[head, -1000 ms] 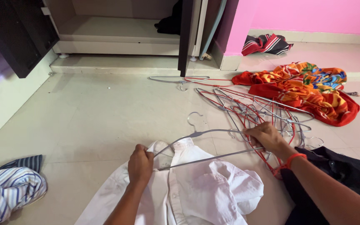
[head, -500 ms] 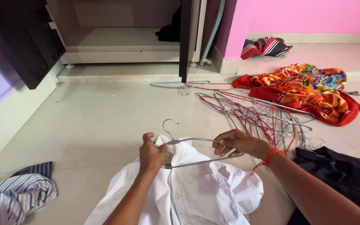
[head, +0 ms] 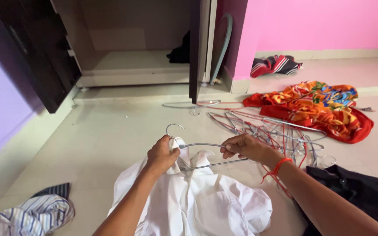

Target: The person sits on the floor and hangs a white shirt on a hanger, adjusting the collar and sleeves. They then pick up a plaid shirt, button it, and prepare it for hanging.

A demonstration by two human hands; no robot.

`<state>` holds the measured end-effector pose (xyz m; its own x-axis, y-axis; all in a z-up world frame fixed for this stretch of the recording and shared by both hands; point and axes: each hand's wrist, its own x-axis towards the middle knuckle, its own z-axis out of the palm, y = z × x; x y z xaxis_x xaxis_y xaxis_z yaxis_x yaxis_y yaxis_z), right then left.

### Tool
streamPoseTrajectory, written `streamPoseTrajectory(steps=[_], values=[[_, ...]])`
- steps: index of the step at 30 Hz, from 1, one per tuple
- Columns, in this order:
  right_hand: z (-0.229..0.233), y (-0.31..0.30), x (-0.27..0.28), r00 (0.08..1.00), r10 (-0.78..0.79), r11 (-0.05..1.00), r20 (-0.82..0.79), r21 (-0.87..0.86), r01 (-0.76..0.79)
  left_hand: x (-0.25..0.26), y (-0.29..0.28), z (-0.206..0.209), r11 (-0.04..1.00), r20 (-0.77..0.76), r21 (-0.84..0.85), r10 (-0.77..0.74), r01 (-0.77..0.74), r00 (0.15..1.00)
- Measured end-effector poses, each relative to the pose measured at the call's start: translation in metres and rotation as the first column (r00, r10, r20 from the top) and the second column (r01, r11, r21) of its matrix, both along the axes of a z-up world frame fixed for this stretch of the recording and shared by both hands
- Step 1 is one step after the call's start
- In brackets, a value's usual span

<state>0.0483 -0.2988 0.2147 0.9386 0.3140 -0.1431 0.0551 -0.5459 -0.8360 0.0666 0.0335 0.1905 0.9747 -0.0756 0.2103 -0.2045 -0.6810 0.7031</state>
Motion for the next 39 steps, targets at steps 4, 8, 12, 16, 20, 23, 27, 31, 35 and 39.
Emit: streamPoseTrajectory(steps=[4, 8, 12, 16, 20, 23, 27, 31, 35, 39], values=[[0.023, 0.007, 0.015, 0.947, 0.090, 0.978, 0.310, 0.150, -0.142, -0.012, -0.003, 0.054, 0.995, 0.050, -0.098, 0.028, -0.023, 0.998], [0.081, 0.024, -0.006, 0.714, -0.256, 0.938, 0.652, -0.012, 0.347, -0.028, -0.006, 0.109, 0.987, 0.256, -0.163, 0.041, 0.001, 0.966], [0.131, 0.061, -0.042, 0.430, -0.619, 0.665, 0.657, 0.147, 0.733, -0.045, -0.013, 0.168, 0.979, 0.331, -0.203, 0.103, -0.036, 0.938], [0.166, 0.083, -0.068, 0.749, -0.649, 0.754, 0.133, -0.020, 0.657, -0.060, -0.014, 0.219, 0.966, 0.525, -0.238, 0.040, 0.101, 0.850], [0.192, 0.101, -0.100, 0.852, -0.448, 0.891, -0.271, -0.050, 0.452, -0.080, -0.009, 0.256, 0.951, 0.545, -0.282, 0.048, 0.129, 0.837], [0.200, 0.099, -0.112, 0.909, -0.254, 0.966, -0.331, -0.141, 0.218, -0.092, -0.001, 0.279, 0.938, 0.607, -0.326, 0.110, 0.120, 0.787], [0.173, 0.093, -0.086, 0.967, -0.188, 0.978, -0.172, 0.058, 0.200, -0.107, 0.012, 0.302, 0.941, 0.598, -0.303, 0.068, 0.147, 0.799], [0.181, 0.073, -0.044, 0.823, -0.523, 0.727, -0.222, 0.387, 0.567, -0.112, 0.035, 0.304, 0.970, 0.606, -0.147, -0.067, 0.194, 0.793], [0.223, 0.047, -0.043, 0.791, -0.551, 0.639, -0.266, 0.475, 0.605, -0.112, 0.068, 0.294, 0.964, 0.537, -0.056, -0.190, 0.259, 0.822], [0.238, 0.031, -0.040, 0.846, -0.342, 0.563, -0.408, 0.632, 0.532, -0.119, 0.082, 0.292, 0.963, 0.452, -0.097, -0.183, 0.252, 0.873]])
